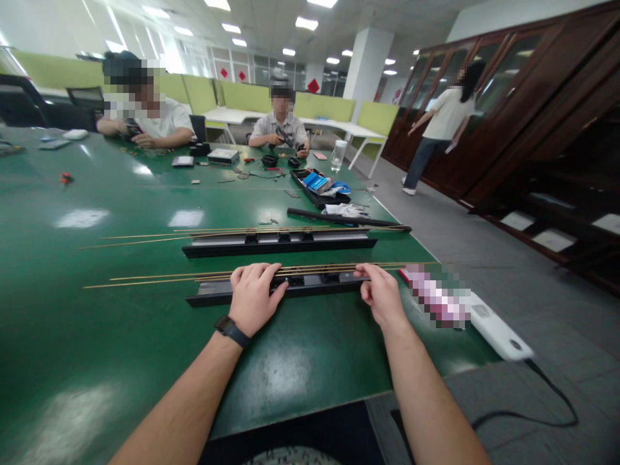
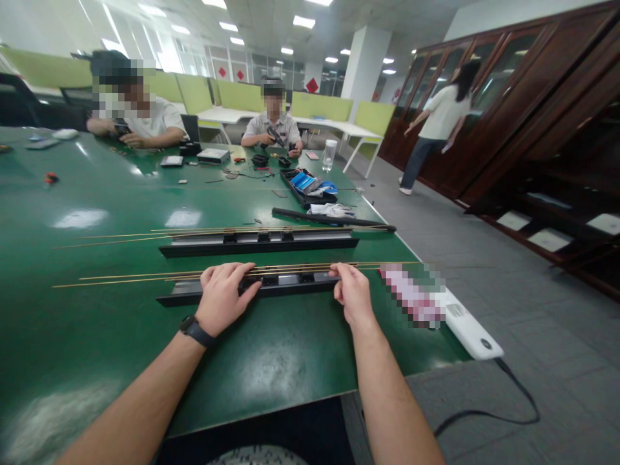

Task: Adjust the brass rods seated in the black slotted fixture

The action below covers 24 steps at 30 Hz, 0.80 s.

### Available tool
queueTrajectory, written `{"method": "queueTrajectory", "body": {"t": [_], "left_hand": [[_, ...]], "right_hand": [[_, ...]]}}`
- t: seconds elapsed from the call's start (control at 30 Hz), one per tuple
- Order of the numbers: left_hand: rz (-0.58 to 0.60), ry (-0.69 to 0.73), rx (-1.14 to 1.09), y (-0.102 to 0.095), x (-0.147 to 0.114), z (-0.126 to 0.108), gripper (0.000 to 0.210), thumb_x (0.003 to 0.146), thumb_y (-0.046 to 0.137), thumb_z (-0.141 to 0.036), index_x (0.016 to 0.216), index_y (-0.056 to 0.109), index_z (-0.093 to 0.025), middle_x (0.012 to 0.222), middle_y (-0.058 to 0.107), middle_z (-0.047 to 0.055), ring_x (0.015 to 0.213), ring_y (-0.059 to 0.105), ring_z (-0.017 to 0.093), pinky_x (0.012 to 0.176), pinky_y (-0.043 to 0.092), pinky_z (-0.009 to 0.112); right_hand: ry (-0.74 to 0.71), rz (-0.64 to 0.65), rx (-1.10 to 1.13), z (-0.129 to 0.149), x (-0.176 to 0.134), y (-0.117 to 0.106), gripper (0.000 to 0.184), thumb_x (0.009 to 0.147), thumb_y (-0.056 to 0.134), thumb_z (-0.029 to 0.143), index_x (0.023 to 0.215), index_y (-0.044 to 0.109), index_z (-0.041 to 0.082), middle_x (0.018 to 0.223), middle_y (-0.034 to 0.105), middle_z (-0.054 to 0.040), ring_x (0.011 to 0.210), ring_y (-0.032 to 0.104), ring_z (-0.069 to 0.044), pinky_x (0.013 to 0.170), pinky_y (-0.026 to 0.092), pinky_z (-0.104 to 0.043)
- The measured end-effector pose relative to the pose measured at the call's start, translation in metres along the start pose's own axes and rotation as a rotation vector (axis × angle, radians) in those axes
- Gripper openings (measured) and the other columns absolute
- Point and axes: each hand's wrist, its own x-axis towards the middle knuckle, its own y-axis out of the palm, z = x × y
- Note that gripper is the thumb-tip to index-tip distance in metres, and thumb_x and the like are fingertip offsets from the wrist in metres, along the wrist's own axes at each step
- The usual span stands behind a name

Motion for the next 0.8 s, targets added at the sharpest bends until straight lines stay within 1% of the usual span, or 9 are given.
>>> {"method": "queueTrajectory", "body": {"t": [0.3, 0.5, 0.63, 0.8], "left_hand": [[-0.001, -0.004, 0.001, 0.0004, 0.0004, 0.0009, 0.033, 0.095, 0.063, -0.041, 0.124, 0.066, -0.026, 0.120, 0.072, 0.010, 0.113, 0.063, 0.029, 0.102, 0.034, 0.049], [-0.003, 0.003, 0.000, -0.0006, 0.0005, 0.0002, 0.033, 0.095, 0.063, -0.040, 0.124, 0.066, -0.026, 0.119, 0.072, 0.009, 0.113, 0.063, 0.028, 0.101, 0.034, 0.049], [-0.004, 0.002, -0.004, -0.0014, -0.0001, 0.0000, 0.033, 0.095, 0.063, -0.040, 0.124, 0.066, -0.026, 0.119, 0.072, 0.009, 0.113, 0.063, 0.028, 0.102, 0.034, 0.049], [0.001, -0.008, -0.007, -0.0003, -0.0004, 0.0005, 0.033, 0.095, 0.062, -0.041, 0.125, 0.066, -0.027, 0.121, 0.072, 0.010, 0.114, 0.063, 0.029, 0.103, 0.034, 0.050]], "right_hand": [[0.005, -0.013, 0.009, -0.0002, 0.0009, -0.0004, 0.035, 0.075, 0.076, 0.049, 0.086, 0.073, 0.016, 0.081, 0.072, -0.0053, 0.033, 0.045, -0.004, 0.027, 0.017, -0.018], [0.003, -0.048, 0.013, 0.0000, 0.0019, -0.0019, 0.033, 0.076, 0.076, 0.047, 0.086, 0.072, 0.016, 0.080, 0.071, -0.0042, 0.034, 0.045, -0.004, 0.028, 0.017, -0.018], [-0.002, -0.010, 0.007, -0.0004, 0.0014, -0.0025, 0.033, 0.076, 0.076, 0.047, 0.087, 0.072, 0.016, 0.080, 0.071, -0.0033, 0.034, 0.046, -0.004, 0.028, 0.017, -0.017], [-0.010, 0.062, -0.013, -0.0014, -0.0002, -0.0017, 0.036, 0.077, 0.076, 0.051, 0.088, 0.072, 0.017, 0.083, 0.074, -0.0041, 0.033, 0.046, -0.004, 0.028, 0.017, -0.018]]}}
